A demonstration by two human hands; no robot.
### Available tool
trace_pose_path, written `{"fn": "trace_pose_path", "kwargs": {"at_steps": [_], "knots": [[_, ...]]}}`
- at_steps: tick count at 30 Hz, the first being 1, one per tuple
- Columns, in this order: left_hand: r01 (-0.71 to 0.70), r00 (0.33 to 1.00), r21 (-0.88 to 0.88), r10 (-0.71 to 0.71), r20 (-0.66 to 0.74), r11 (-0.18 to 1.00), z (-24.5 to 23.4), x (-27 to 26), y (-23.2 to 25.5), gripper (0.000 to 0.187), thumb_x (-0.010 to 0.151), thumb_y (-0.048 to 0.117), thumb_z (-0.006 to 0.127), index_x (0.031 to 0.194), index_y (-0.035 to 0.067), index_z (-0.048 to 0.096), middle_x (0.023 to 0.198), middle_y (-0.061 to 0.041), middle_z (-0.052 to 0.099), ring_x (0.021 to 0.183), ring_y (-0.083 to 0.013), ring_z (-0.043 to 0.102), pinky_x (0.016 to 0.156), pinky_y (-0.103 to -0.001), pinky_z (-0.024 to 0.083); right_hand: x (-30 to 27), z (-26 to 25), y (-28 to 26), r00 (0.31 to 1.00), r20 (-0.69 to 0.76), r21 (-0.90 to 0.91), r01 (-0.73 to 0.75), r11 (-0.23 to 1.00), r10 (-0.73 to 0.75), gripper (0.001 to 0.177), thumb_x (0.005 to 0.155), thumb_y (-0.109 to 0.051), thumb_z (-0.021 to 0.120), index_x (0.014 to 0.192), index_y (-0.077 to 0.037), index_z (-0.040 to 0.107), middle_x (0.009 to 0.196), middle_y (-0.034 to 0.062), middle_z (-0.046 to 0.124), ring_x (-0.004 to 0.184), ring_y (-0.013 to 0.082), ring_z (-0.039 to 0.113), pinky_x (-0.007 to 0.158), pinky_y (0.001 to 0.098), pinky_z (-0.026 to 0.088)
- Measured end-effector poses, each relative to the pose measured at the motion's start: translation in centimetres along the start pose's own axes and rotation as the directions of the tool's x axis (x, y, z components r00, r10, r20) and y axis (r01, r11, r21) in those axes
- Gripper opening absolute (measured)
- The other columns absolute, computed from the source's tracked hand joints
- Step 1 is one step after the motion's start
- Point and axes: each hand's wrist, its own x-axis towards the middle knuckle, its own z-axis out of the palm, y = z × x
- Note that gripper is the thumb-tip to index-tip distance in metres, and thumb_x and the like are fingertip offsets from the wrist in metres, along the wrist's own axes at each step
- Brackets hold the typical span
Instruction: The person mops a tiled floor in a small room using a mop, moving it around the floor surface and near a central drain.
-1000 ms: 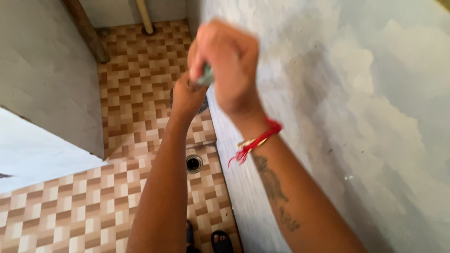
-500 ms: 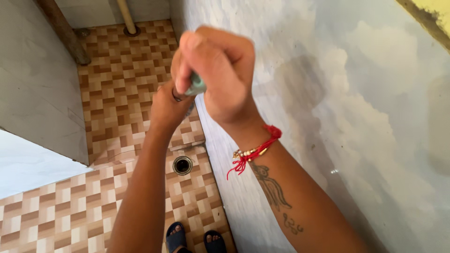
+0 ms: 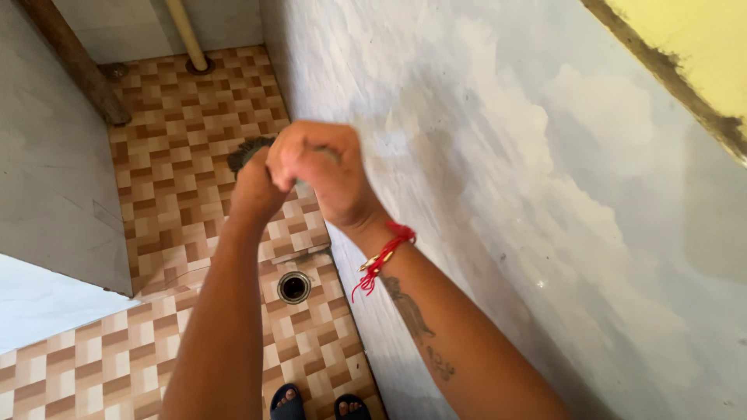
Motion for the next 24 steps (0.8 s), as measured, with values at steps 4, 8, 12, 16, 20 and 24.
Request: {"fn": "trace_pose_path", "kwargs": {"at_steps": [4,8,12,16,20,24], "knots": [[0.105,0.994,0.207,-0.108,0.005,0.973,-1.9,-0.4,1.3,0.040,0.085,0.037,0.071,0.117,0.014,0.067,0.111,-0.018,0.073,0.105,-0.0395,0.067,0.083,-0.050,0.051,0.3,1.2,0.2,1.000,0.012,0.086,0.007,0.996,-0.008,0.024,0.098,-0.010,0.053,0.076,0.000,0.056,0.075,0.0120,0.061,0.073,0.0174,0.057,0.070,0.0331,0.047],[-0.062,0.988,0.288,0.099,-0.115,0.956,-4.3,-1.4,3.9,0.041,0.076,0.040,0.077,0.108,0.014,0.070,0.097,-0.017,0.074,0.097,-0.0384,0.068,0.079,-0.051,0.052,3.8,2.6,-3.5,0.995,-0.035,0.091,0.097,0.991,-0.095,0.037,0.100,-0.019,0.054,0.068,0.001,0.059,0.070,0.0136,0.062,0.064,0.0181,0.056,0.061,0.0328,0.043],[-0.177,0.964,0.384,0.237,-0.116,0.906,-7.2,-1.8,6.5,0.041,0.082,0.049,0.080,0.095,0.011,0.071,0.083,-0.017,0.069,0.082,-0.0363,0.067,0.072,-0.050,0.052,8.0,3.5,-6.9,0.985,-0.057,0.236,0.174,0.956,-0.165,0.045,0.105,-0.031,0.058,0.073,0.001,0.055,0.065,0.0141,0.056,0.055,0.0216,0.052,0.058,0.0369,0.042],[-0.184,0.971,0.162,0.205,-0.125,0.969,-8.2,-1.8,7.4,0.046,0.082,0.044,0.085,0.081,0.003,0.066,0.074,-0.017,0.066,0.072,-0.0351,0.063,0.065,-0.045,0.050,10.0,3.1,-8.4,0.984,-0.145,0.317,0.148,0.937,-0.106,0.042,0.104,-0.035,0.064,0.080,-0.001,0.056,0.067,0.0145,0.056,0.058,0.0241,0.054,0.059,0.0394,0.045],[-0.110,0.992,-0.109,0.117,0.053,0.988,-6.5,-1.9,6.6,0.031,0.085,0.032,0.081,0.089,0.004,0.068,0.072,-0.018,0.065,0.067,-0.0346,0.060,0.060,-0.042,0.050,7.5,1.3,-7.7,0.973,-0.122,0.300,0.224,0.927,-0.196,0.044,0.107,-0.038,0.058,0.085,0.000,0.054,0.070,0.0121,0.055,0.058,0.0201,0.053,0.059,0.0356,0.045],[-0.202,0.971,0.024,0.197,0.132,0.979,-3.8,-2.3,4.5,0.028,0.081,0.030,0.080,0.094,0.007,0.071,0.076,-0.014,0.071,0.066,-0.0297,0.069,0.064,-0.041,0.054,2.0,0.1,-6.3,0.914,-0.300,0.026,0.294,0.955,-0.273,0.023,0.103,-0.009,0.063,0.085,-0.003,0.051,0.073,0.0085,0.054,0.060,0.0169,0.053,0.058,0.0375,0.047]]}}
